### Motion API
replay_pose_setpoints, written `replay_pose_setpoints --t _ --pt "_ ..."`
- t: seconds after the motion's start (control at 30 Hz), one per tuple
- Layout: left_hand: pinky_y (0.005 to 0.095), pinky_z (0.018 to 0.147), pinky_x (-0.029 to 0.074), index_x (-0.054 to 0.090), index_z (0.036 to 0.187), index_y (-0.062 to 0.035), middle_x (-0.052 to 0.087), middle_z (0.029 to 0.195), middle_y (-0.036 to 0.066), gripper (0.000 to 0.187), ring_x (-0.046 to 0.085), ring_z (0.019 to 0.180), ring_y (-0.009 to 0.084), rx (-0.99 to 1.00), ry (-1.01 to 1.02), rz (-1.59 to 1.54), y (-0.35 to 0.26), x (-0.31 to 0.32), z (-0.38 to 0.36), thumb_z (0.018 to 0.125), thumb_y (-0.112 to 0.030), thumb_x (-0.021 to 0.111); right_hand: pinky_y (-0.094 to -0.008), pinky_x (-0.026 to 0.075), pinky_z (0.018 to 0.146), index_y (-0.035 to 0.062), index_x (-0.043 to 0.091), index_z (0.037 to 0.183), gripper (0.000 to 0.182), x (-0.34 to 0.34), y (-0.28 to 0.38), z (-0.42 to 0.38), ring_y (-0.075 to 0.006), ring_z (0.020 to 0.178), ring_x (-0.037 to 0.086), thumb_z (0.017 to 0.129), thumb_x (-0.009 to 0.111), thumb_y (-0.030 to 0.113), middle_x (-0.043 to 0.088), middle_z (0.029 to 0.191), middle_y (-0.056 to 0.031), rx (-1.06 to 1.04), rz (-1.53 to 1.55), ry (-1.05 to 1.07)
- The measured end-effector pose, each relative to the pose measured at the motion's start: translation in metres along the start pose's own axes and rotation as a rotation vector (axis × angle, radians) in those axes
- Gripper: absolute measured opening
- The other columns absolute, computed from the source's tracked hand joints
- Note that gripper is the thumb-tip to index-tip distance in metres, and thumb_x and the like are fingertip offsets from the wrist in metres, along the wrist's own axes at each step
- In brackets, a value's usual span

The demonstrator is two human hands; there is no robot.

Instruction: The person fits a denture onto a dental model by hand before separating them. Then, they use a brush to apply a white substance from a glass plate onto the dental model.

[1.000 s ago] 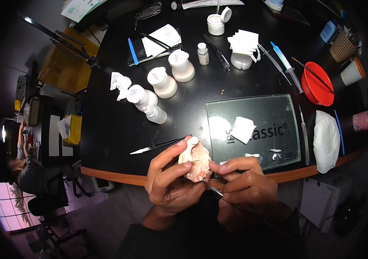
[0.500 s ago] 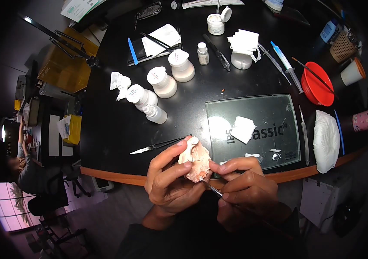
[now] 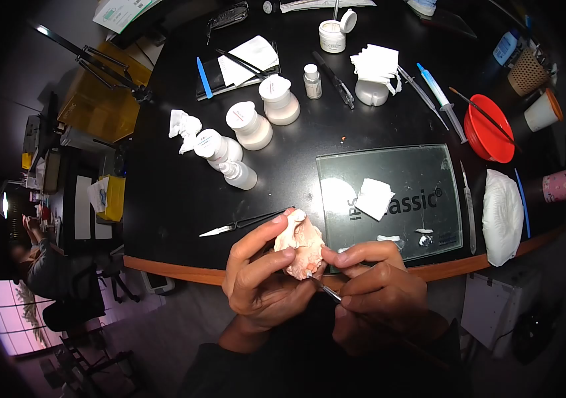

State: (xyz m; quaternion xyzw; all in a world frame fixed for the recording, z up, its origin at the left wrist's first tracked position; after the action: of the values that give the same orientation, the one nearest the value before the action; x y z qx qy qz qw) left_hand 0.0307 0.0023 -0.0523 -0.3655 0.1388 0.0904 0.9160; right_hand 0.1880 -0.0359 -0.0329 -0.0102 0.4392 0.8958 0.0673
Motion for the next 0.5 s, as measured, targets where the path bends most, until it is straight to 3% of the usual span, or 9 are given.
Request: replay_pose_setpoints --t 0.27,0.37,0.5 --pt "0.0436 0.1 0.06 0.052 0.121 -0.0056 0.056 0.134 0.026 0.066 0.066 0.12 0.0371 -0.003 0.005 0.001 -0.0008 0.0001 0.0013 0.071 -0.007 0.095 -0.041 0.06 0.084 0.0052 0.064 0.085 0.013 0.0002 -0.0013 -0.0024 -0.0351 0.103 0.071 0.08 0.076 0.0 0.067 0.087 -0.0088 0.003 0.01 -0.019" --pt "0.0419 0.092 0.065 0.061 0.111 -0.0025 0.062 0.125 0.027 0.054 0.071 0.113 0.0407 -0.003 -0.098 -0.049 -0.0026 -0.0041 0.0047 0.07 -0.004 0.096 -0.0408 0.06 0.084 0.0052 0.065 0.085 0.013 -0.0002 -0.0012 -0.002 -0.035 0.103 0.071 0.08 0.076 0.0 0.067 0.087 -0.0087 0.008 0.008 -0.014" --pt "0.0436 0.1 0.06 0.052 0.121 -0.0055 0.056 0.134 0.026 0.066 0.066 0.121 0.0371 -0.005 -0.003 -0.013 -0.0002 0.0005 0.0005 0.071 -0.006 0.095 -0.0408 0.06 0.084 0.0053 0.065 0.086 0.013 0.0 -0.0005 -0.0011 -0.0348 0.104 0.071 0.08 0.076 0.001 0.067 0.087 -0.0087 0.007 0.004 -0.021"
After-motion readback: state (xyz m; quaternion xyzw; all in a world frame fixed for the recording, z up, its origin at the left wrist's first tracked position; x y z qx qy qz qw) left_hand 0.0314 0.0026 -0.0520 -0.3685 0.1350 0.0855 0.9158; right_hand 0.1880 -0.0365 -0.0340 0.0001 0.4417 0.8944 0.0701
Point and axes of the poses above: each hand's wrist, its own z-axis towards the middle knuckle, its own x-axis out of the palm, y = z × x, the point moved 10 cm from there along z, towards the middle knuckle
